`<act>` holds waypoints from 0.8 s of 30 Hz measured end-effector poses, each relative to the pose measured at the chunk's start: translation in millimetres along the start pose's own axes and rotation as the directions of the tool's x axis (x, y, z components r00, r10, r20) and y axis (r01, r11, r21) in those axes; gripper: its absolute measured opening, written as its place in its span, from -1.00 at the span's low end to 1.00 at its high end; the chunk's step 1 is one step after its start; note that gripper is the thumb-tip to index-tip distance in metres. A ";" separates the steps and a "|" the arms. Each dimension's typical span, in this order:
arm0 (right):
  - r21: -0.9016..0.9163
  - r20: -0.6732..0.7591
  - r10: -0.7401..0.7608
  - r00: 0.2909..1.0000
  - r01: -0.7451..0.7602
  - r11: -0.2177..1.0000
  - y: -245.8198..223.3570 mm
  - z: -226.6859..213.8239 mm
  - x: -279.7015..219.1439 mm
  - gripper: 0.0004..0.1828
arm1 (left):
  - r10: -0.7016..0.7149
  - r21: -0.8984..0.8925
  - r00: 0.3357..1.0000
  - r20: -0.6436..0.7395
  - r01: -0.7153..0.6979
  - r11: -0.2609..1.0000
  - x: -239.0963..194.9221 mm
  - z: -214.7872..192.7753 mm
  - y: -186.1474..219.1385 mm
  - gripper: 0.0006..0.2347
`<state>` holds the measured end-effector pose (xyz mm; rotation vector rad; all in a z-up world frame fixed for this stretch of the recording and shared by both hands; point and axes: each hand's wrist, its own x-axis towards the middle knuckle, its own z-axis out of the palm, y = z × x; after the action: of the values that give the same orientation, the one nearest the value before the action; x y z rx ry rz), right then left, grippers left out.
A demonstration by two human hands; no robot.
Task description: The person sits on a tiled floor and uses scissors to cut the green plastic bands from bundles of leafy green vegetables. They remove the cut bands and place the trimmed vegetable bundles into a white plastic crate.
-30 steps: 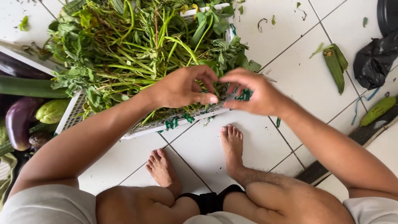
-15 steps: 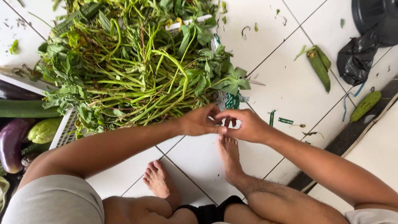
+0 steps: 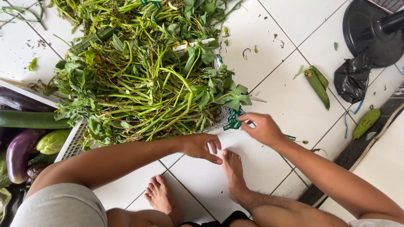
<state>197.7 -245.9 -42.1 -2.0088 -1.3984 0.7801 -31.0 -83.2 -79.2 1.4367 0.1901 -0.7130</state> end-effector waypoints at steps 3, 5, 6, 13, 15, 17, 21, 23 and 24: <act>0.041 -0.017 0.505 0.863 -0.504 0.862 66.9 9.6 5.1 -0.75 | -0.035 0.035 0.999 0.017 0.035 0.999 -0.6 4.0 -18.1 -0.38; 0.308 -0.060 0.611 0.789 -0.568 0.763 86.8 24.3 4.6 -0.80 | -0.040 0.010 0.999 0.011 0.040 0.999 -8.6 5.2 -14.5 -0.42; 0.558 -0.065 0.715 0.696 -0.569 0.604 96.9 30.9 4.8 -0.82 | -0.045 -0.013 0.999 0.009 0.046 0.999 -12.2 5.8 -12.6 -0.45; 0.693 -0.034 0.785 0.619 -0.551 0.464 113.2 53.8 18.6 -0.85 | -0.027 -0.015 0.998 -0.050 0.026 1.000 -7.9 0.7 -12.1 -0.50; 0.633 0.198 0.784 0.588 -0.687 0.356 113.1 60.0 16.1 -0.90 | -0.015 -0.036 0.998 -0.054 0.013 0.999 -9.0 -0.9 -11.4 -0.52; 0.690 0.236 0.773 0.589 -0.662 0.293 97.6 58.6 12.3 -0.93 | -0.011 -0.047 0.998 -0.066 0.008 0.999 -8.7 -0.9 -15.9 -0.53; 0.744 0.392 0.722 0.569 -0.658 0.114 68.2 51.3 5.7 -0.87 | -0.011 -0.045 0.998 -0.059 0.008 0.999 -15.2 1.1 -21.4 -0.55; 0.703 0.432 0.690 0.581 -0.696 0.145 74.5 46.0 2.5 -0.92 | -0.009 -0.048 0.998 -0.068 0.006 0.999 -17.2 3.1 -26.8 -0.54; 0.668 0.463 0.659 0.593 -0.722 0.180 78.0 42.4 2.1 -0.90 | -0.002 -0.040 0.997 -0.071 -0.001 0.999 -17.4 2.8 -29.0 -0.54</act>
<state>215.6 -261.9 -127.6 -1.6919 0.1509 1.5471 -61.3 -79.2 -93.8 1.4249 0.2586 -0.6550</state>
